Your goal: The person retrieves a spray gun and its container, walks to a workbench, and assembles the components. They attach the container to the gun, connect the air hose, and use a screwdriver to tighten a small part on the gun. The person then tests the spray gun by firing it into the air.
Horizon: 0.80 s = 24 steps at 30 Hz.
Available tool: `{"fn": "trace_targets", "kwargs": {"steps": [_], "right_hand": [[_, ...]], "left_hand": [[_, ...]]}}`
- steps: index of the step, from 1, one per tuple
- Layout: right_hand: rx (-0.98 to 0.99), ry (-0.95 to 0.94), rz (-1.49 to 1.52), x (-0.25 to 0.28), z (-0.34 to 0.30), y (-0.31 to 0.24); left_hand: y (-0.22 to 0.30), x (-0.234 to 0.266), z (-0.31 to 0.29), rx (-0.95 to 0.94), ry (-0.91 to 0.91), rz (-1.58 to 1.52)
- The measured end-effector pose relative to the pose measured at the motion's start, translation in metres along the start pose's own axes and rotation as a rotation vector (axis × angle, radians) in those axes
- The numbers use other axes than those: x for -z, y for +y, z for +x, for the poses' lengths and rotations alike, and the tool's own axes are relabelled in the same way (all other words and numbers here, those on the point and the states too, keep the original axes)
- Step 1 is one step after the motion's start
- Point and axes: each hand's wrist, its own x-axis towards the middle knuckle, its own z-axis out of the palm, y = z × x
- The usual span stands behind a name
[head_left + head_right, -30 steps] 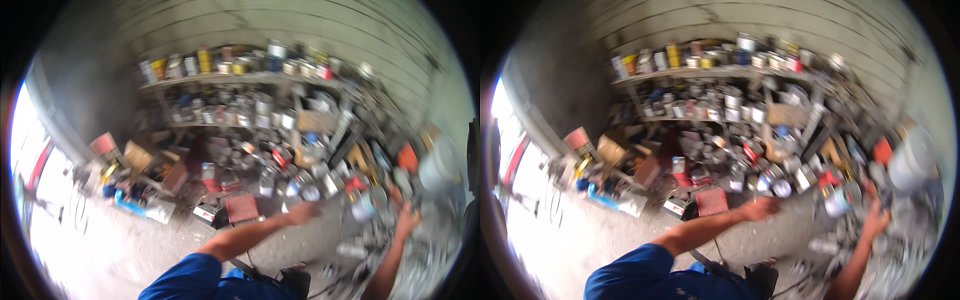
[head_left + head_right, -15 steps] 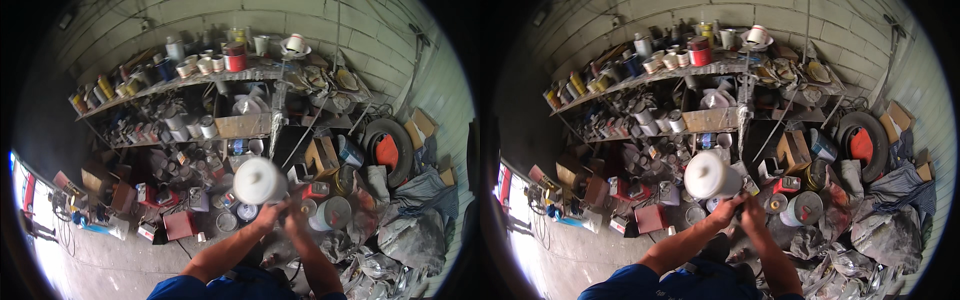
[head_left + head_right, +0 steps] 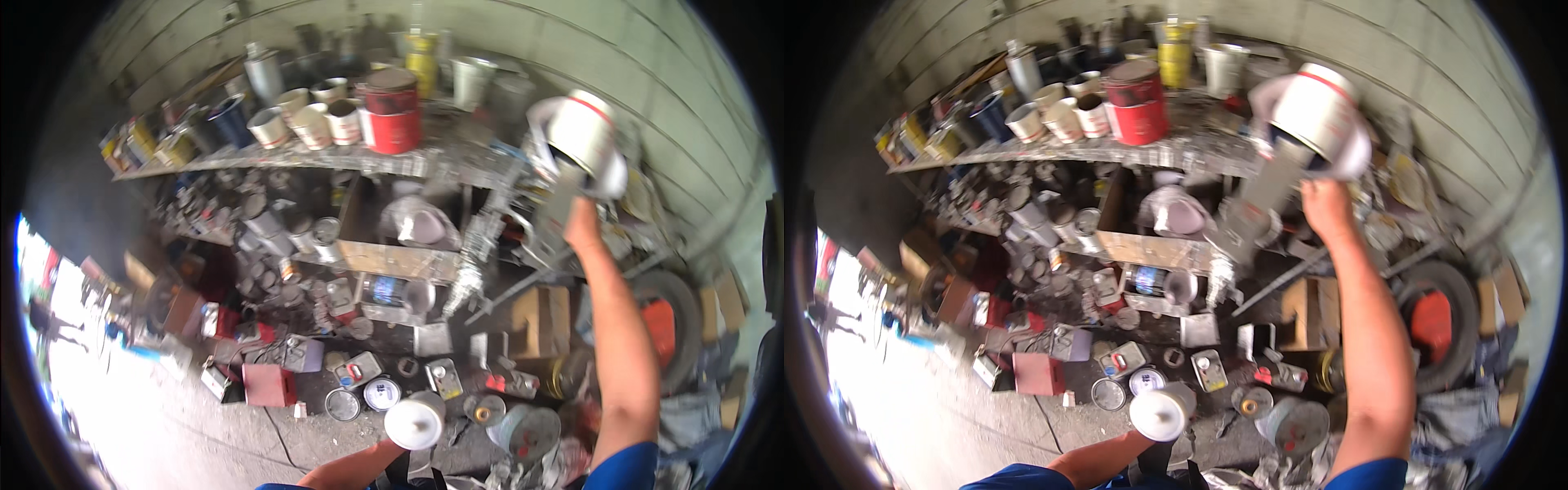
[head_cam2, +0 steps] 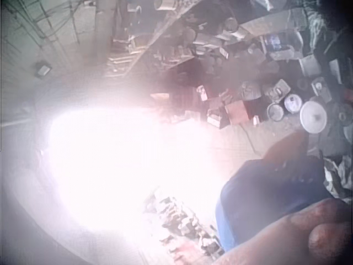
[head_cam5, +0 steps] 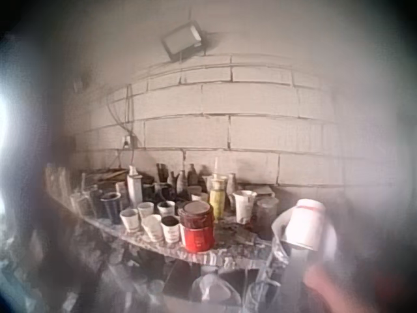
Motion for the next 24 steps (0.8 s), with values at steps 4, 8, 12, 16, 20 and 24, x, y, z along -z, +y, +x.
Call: {"fn": "trace_targets", "kwargs": {"steps": [4, 8, 12, 16, 20, 24], "right_hand": [[-0.075, -0.364, -0.126, -0.016, 0.071, 0.014], [-0.048, -0.447, -0.115, -0.027, 0.106, 0.025], [-0.042, -0.477, -0.086, -0.024, 0.111, 0.039], [-0.034, -0.468, -0.047, -0.017, 0.100, 0.044], [0.067, -0.321, 0.063, -0.007, 0.084, 0.046], [0.049, 0.006, 0.473, 0.016, 0.007, 0.088]], "left_hand": [[0.023, -0.009, 0.008, 0.044, 0.030, 0.035], [0.029, -0.007, 0.009, 0.033, 0.076, 0.071], [0.038, -0.009, 0.005, 0.023, 0.112, 0.121], [0.046, -0.020, 0.000, 0.015, 0.161, 0.217], [0.043, -0.034, -0.017, -0.016, 0.209, 0.380], [0.041, -0.057, -0.029, -0.006, 0.210, 0.675]]}}
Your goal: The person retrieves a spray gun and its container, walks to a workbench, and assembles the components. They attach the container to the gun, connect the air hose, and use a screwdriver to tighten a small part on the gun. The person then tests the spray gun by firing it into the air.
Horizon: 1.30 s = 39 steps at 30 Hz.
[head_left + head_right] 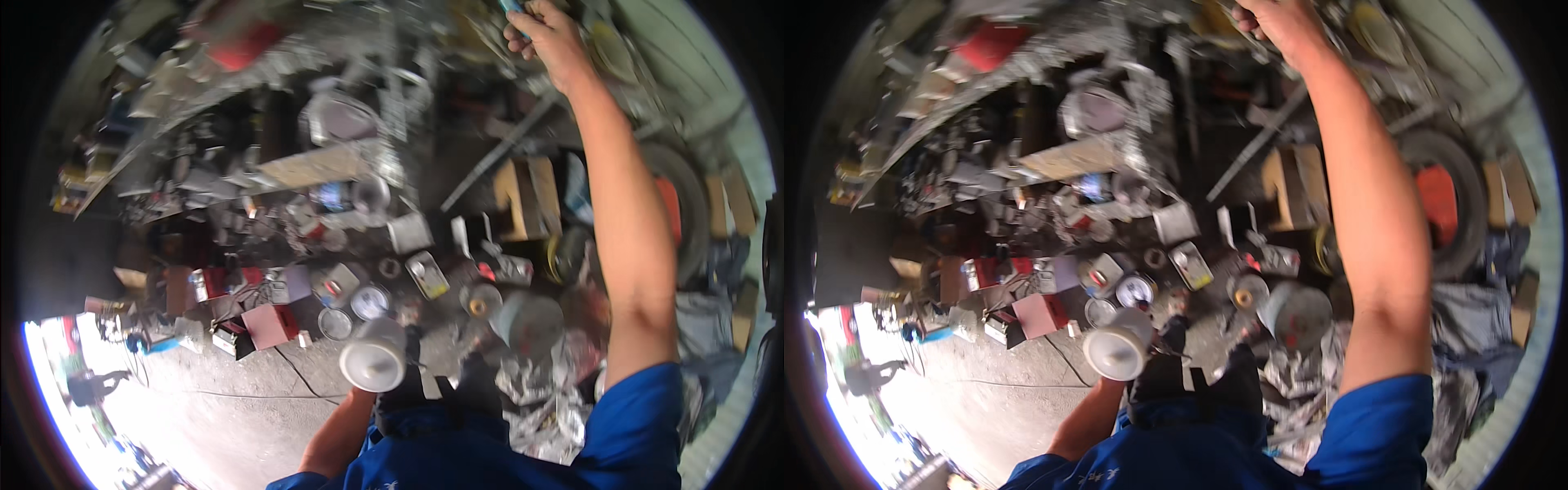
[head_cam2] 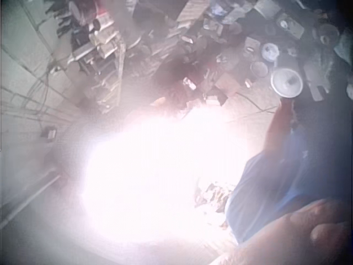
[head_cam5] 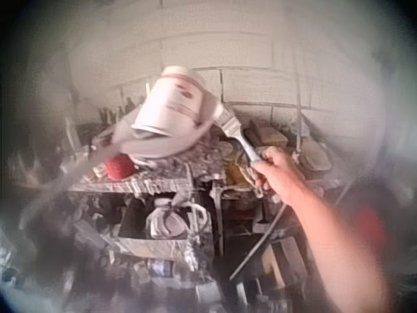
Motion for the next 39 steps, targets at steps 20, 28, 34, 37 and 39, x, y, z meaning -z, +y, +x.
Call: {"fn": "trace_targets", "kwargs": {"steps": [20, 28, 34, 37, 39], "right_hand": [[-0.443, -0.592, -0.183, -0.398, -0.412, 0.452], [-0.664, -0.109, 0.187, -0.305, -0.424, 0.410], [-0.991, 0.436, 1.287, -0.205, -0.433, 0.389], [-1.157, 0.421, 1.486, -0.221, -0.438, 0.400], [-1.206, 0.431, 1.592, -0.238, -0.445, 0.408]], "left_hand": [[-0.167, -0.111, 0.232, 0.258, -0.180, 0.249], [-0.176, -0.151, 0.301, 0.279, -0.284, 0.518], [-0.189, -0.186, 0.338, 0.291, -0.374, 0.519], [-0.195, -0.198, 0.340, 0.074, -0.417, 0.575], [-0.196, -0.204, 0.338, 0.131, -0.418, 0.530]]}}
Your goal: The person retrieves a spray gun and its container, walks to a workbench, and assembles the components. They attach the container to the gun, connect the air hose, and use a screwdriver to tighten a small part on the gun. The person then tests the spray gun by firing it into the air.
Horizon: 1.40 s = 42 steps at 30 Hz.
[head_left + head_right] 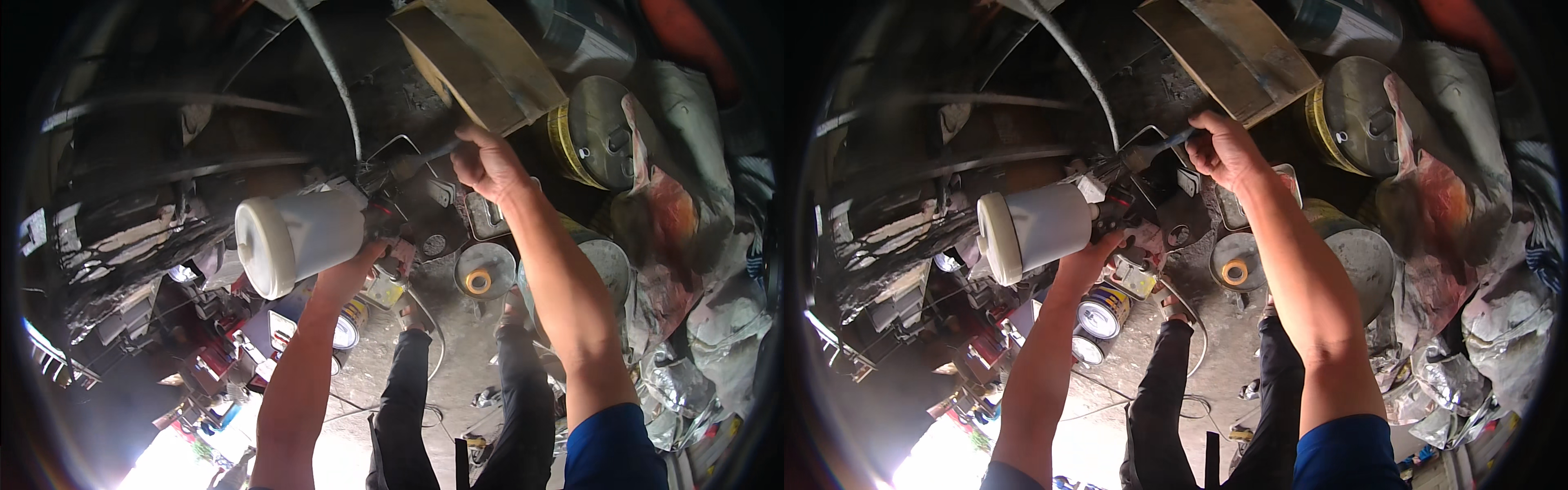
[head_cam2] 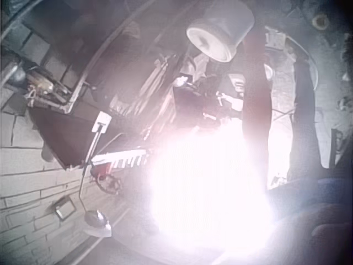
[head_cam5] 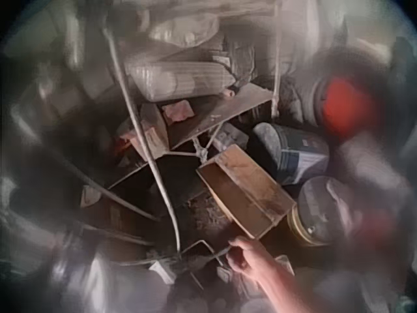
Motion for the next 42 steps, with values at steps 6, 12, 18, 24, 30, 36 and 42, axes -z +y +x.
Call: {"fn": "trace_targets", "kwargs": {"steps": [6, 12, 18, 24, 30, 36, 42], "right_hand": [[0.031, 0.110, 0.043, 0.028, 0.014, -0.003], [0.000, 0.074, -0.068, 0.033, 0.013, -0.008], [0.111, 0.019, -0.110, 0.032, 0.007, -0.005], [0.199, 0.026, -0.395, 0.018, 0.011, -0.008], [0.534, -0.194, -1.591, -0.007, 0.075, 0.062], [0.481, -0.174, -1.512, 0.002, 0.097, 0.086], [0.118, 0.003, -0.316, 0.010, -0.004, -0.003]], "left_hand": [[0.012, -0.009, 0.008, 0.027, -0.008, -0.042], [0.021, -0.003, 0.011, 0.050, -0.012, -0.026], [0.021, 0.001, 0.008, 0.044, 0.000, -0.088], [0.014, 0.002, 0.011, 0.014, 0.032, -0.130], [0.002, 0.010, 0.007, 0.041, 0.052, -0.166], [-0.003, 0.014, 0.000, 0.117, 0.061, -0.163], [-0.004, 0.012, -0.001, 0.092, 0.054, -0.054]]}}
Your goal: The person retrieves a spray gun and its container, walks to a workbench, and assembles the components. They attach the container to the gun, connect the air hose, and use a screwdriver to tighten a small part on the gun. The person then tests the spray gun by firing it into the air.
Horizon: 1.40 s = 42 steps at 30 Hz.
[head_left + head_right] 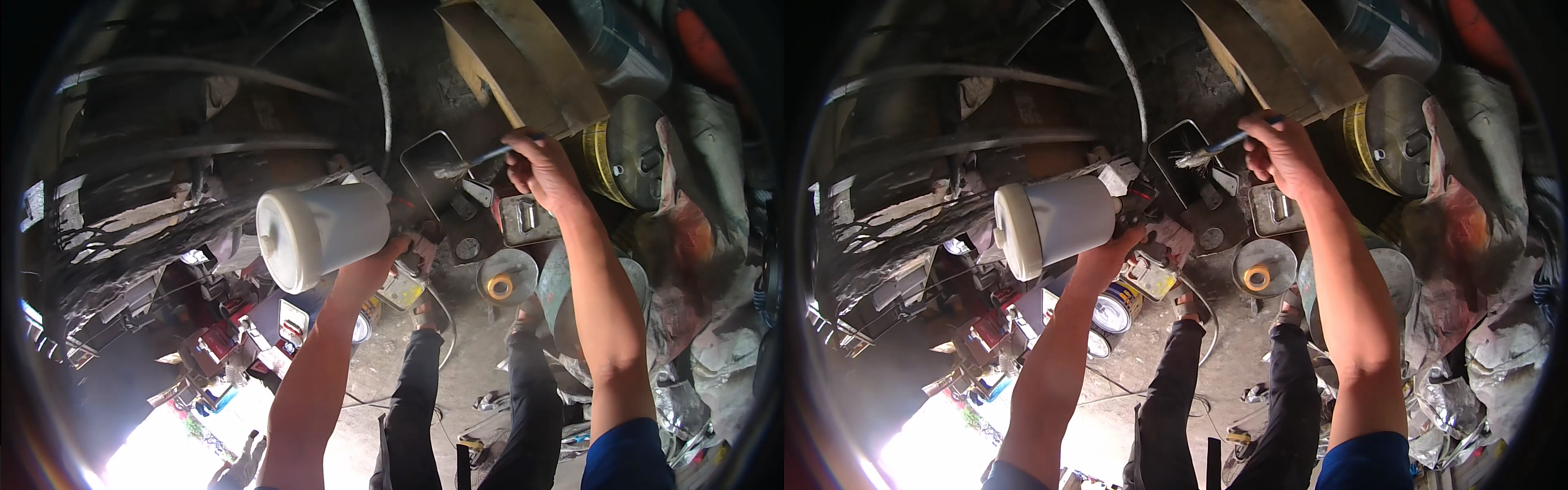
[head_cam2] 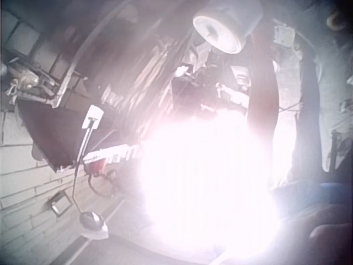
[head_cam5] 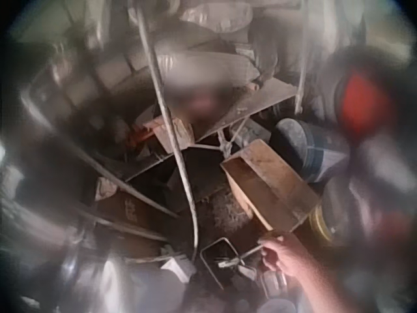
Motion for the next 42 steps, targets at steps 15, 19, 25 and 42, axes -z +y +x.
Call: {"fn": "trace_targets", "kwargs": {"steps": [15, 19, 25, 42], "right_hand": [[-0.245, 0.008, 0.249, 0.019, 0.001, -0.021], [-0.124, -0.058, 0.261, 0.016, 0.004, -0.023], [-0.197, -0.095, 0.240, 0.020, 0.005, -0.024], [-0.102, -0.044, 0.189, 0.020, -0.008, -0.023]], "left_hand": [[0.017, -0.028, -0.006, -0.246, 0.032, 0.360], [0.019, -0.031, -0.010, -0.057, -0.021, 0.293], [0.005, -0.030, -0.012, -0.072, -0.021, 0.352], [0.003, -0.035, -0.022, -0.123, 0.023, 0.209]]}}
